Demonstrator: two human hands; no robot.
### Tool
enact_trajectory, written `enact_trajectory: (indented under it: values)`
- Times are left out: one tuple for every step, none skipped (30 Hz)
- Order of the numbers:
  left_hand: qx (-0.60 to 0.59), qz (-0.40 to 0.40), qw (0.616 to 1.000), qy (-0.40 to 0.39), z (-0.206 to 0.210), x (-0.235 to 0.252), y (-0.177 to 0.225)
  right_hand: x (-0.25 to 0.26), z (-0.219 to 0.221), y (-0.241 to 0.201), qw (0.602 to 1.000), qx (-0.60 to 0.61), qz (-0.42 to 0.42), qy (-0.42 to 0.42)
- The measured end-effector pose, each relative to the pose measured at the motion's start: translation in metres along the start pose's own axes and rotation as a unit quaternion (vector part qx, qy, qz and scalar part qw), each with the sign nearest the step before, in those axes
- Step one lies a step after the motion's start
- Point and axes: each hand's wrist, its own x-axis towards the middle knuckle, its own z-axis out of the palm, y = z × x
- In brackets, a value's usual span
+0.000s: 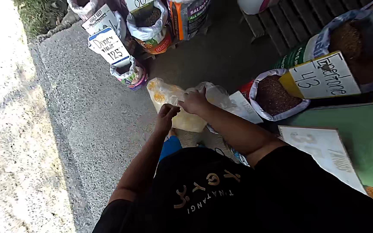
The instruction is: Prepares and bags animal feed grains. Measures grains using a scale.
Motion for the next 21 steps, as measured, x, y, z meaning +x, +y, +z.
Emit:
enact_trajectory:
  values:
    - [0.014, -0.016, 1.000, -0.022, -0.002, 0.008, -0.002, 0.009, 0.009, 0.004, 1.000, 0.004, 0.029, -0.005]
    - [0.037, -0.034, 0.998, -0.048, -0.007, 0.016, -0.004, 0.017, 0.013, 0.011, 0.999, 0.012, 0.050, -0.002]
    - [0.068, -0.046, 0.994, -0.076, -0.015, 0.024, -0.009, 0.025, 0.014, 0.018, 0.998, 0.021, 0.065, 0.000]
    - [0.102, -0.062, 0.987, -0.103, -0.025, 0.030, -0.016, 0.031, 0.014, 0.024, 0.996, 0.040, 0.082, 0.001]
    - [0.124, -0.081, 0.981, -0.128, -0.034, 0.035, -0.024, 0.035, 0.016, 0.029, 0.993, 0.054, 0.100, 0.007]
    - [0.131, -0.099, 0.976, -0.145, -0.042, 0.038, -0.031, 0.037, 0.019, 0.033, 0.991, 0.051, 0.120, 0.015]
    - [0.128, -0.110, 0.974, -0.153, -0.048, 0.042, -0.036, 0.039, 0.024, 0.034, 0.989, 0.039, 0.144, 0.017]
    - [0.118, -0.116, 0.974, -0.157, -0.051, 0.046, -0.037, 0.041, 0.027, 0.032, 0.984, 0.028, 0.174, 0.006]
    - [0.109, -0.118, 0.974, -0.160, -0.052, 0.051, -0.034, 0.042, 0.028, 0.027, 0.979, 0.024, 0.203, -0.016]
    - [0.105, -0.116, 0.974, -0.166, -0.052, 0.057, -0.027, 0.045, 0.026, 0.022, 0.972, 0.044, 0.225, -0.047]
    - [0.105, -0.109, 0.973, -0.172, -0.053, 0.065, -0.021, 0.052, 0.027, 0.021, 0.963, 0.114, 0.235, -0.065]
    - [0.107, -0.102, 0.973, -0.179, -0.056, 0.073, -0.014, 0.062, 0.030, 0.025, 0.943, 0.230, 0.235, -0.043]
    - [0.108, -0.095, 0.972, -0.186, -0.058, 0.083, -0.006, 0.074, 0.022, 0.026, 0.906, 0.348, 0.242, -0.012]
    - [0.101, -0.085, 0.973, -0.189, -0.059, 0.093, 0.002, 0.083, 0.000, 0.025, 0.864, 0.437, 0.248, 0.020]
    - [0.091, -0.073, 0.974, -0.193, -0.058, 0.103, 0.010, 0.091, -0.023, 0.023, 0.837, 0.484, 0.250, 0.057]
    - [0.087, -0.055, 0.976, -0.193, -0.056, 0.111, 0.018, 0.094, -0.045, 0.021, 0.820, 0.510, 0.245, 0.086]
    - [0.087, -0.032, 0.977, -0.192, -0.053, 0.122, 0.028, 0.095, -0.066, 0.017, 0.805, 0.531, 0.239, 0.113]
    - [0.089, -0.006, 0.977, -0.191, -0.048, 0.135, 0.041, 0.093, -0.088, 0.012, 0.789, 0.552, 0.230, 0.141]
    - [0.088, 0.020, 0.977, -0.194, -0.043, 0.148, 0.054, 0.090, -0.110, 0.010, 0.770, 0.573, 0.223, 0.173]
    - [0.082, 0.047, 0.975, -0.200, -0.037, 0.161, 0.068, 0.088, -0.130, 0.011, 0.752, 0.586, 0.219, 0.209]
    - [0.069, 0.075, 0.972, -0.213, -0.029, 0.174, 0.081, 0.086, -0.150, 0.015, 0.736, 0.593, 0.217, 0.245]
